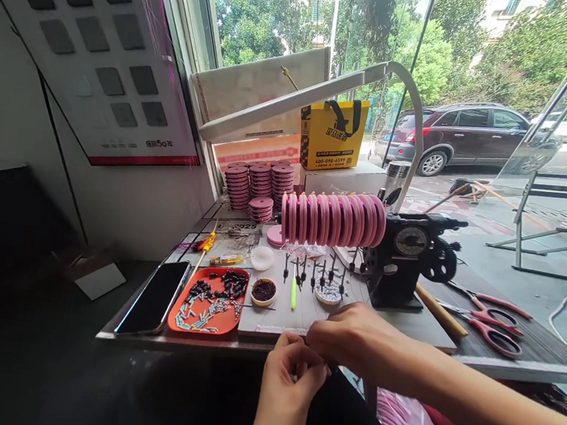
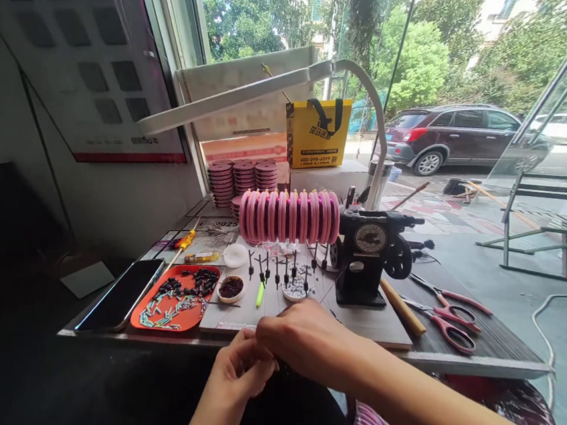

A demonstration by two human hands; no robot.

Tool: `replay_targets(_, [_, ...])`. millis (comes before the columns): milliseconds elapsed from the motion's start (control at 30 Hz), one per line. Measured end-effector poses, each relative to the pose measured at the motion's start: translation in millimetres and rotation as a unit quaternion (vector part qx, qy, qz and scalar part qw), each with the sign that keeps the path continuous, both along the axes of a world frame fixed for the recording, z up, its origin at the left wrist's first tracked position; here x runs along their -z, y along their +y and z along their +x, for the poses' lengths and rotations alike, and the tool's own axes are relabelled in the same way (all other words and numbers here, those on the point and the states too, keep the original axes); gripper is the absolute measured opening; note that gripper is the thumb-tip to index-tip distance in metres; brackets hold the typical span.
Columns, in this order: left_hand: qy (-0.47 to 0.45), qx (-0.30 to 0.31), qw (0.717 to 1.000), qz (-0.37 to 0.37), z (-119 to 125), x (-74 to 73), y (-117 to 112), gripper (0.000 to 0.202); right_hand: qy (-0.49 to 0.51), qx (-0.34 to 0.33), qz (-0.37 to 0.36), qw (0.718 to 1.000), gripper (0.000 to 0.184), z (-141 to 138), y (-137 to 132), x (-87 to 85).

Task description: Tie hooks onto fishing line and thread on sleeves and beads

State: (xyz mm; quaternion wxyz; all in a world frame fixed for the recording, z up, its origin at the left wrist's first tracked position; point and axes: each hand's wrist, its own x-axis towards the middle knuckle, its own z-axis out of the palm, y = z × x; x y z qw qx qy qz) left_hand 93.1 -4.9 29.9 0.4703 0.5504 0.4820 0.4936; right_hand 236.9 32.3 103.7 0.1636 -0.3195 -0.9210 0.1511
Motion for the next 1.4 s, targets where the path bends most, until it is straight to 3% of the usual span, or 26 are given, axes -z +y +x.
replay_targets(67, [0.076,-0.049,0.992,0.091,1.4,1.3,-4.1,0.016,0.024,0.034,-0.016,0.999,0.026,-3.4,3.4,2.9])
replay_targets(100, [0.130,-0.077,0.974,0.167,1.7,1.3,-6.3,0.016,0.039,0.052,-0.025,0.998,0.024,-5.4,4.8,4.1])
replay_targets(167, [0.238,-0.104,0.907,0.332,1.1,0.8,-9.2,0.020,0.067,0.080,-0.046,0.993,0.021,-9.0,7.8,5.6])
replay_targets(233, [0.302,-0.076,0.841,0.442,-0.8,-0.2,-9.2,0.027,0.085,0.094,-0.067,0.990,0.019,-10.6,10.8,5.3])
replay_targets(300, [0.307,-0.038,0.830,0.464,-2.5,-0.9,-6.9,0.029,0.099,0.106,-0.073,0.987,0.018,-8.9,11.7,3.9])
replay_targets(433, [0.223,-0.025,0.899,0.376,-0.8,0.7,-4.2,0.022,0.159,0.145,0.000,0.977,0.017,1.4,-1.5,0.2])
replay_targets(533, [0.189,-0.014,0.923,0.334,2.4,1.1,-6.7,0.019,0.203,0.064,0.051,0.976,0.016,6.0,-18.0,0.8])
replay_targets(633, [0.168,0.002,0.936,0.309,3.6,-6.3,-9.3,0.017,0.149,-0.003,-0.002,0.989,0.017,5.8,-27.9,4.6])
replay_targets(700, [0.130,0.031,0.965,0.227,3.2,-15.5,-8.6,0.015,0.127,-0.007,-0.021,0.992,0.014,6.5,-30.8,6.6])
replay_targets(767, [0.047,0.077,0.994,0.062,2.7,-25.0,-5.2,0.011,0.123,0.001,0.009,0.992,0.016,9.8,-33.7,8.1])
replay_targets(800, [-0.011,0.099,0.994,-0.038,2.7,-28.9,-2.7,0.009,0.112,0.000,0.041,0.993,0.019,12.1,-35.6,9.1])
replay_targets(867, [-0.119,0.121,0.964,-0.207,3.4,-33.9,2.8,0.006,0.058,-0.027,0.127,0.990,0.023,17.5,-40.1,13.0])
replay_targets(967, [-0.201,0.132,0.917,-0.319,5.4,-35.1,8.5,0.007,-0.018,-0.070,0.241,0.968,0.021,25.0,-45.5,23.4])
replay_targets(1100, [-0.231,0.148,0.892,-0.358,8.0,-32.9,7.7,0.009,-0.040,-0.096,0.290,0.951,0.027,31.4,-46.3,33.5])
replay_targets(1233, [-0.229,0.155,0.897,-0.344,8.5,-34.1,3.5,0.007,-0.027,-0.123,0.258,0.958,0.038,32.1,-46.6,28.1])
replay_targets(1300, [-0.183,0.154,0.933,-0.269,7.4,-36.7,2.2,0.003,0.004,-0.105,0.214,0.971,0.042,30.0,-48.6,23.6])
replay_targets(1367, [-0.075,0.145,0.979,-0.122,5.4,-39.4,1.3,0.006,0.057,-0.068,0.146,0.985,0.042,26.7,-50.4,21.0])
replay_targets(1400, [-0.017,0.139,0.989,-0.048,4.3,-40.0,0.9,0.008,0.094,-0.045,0.110,0.989,0.041,24.9,-50.6,20.6])
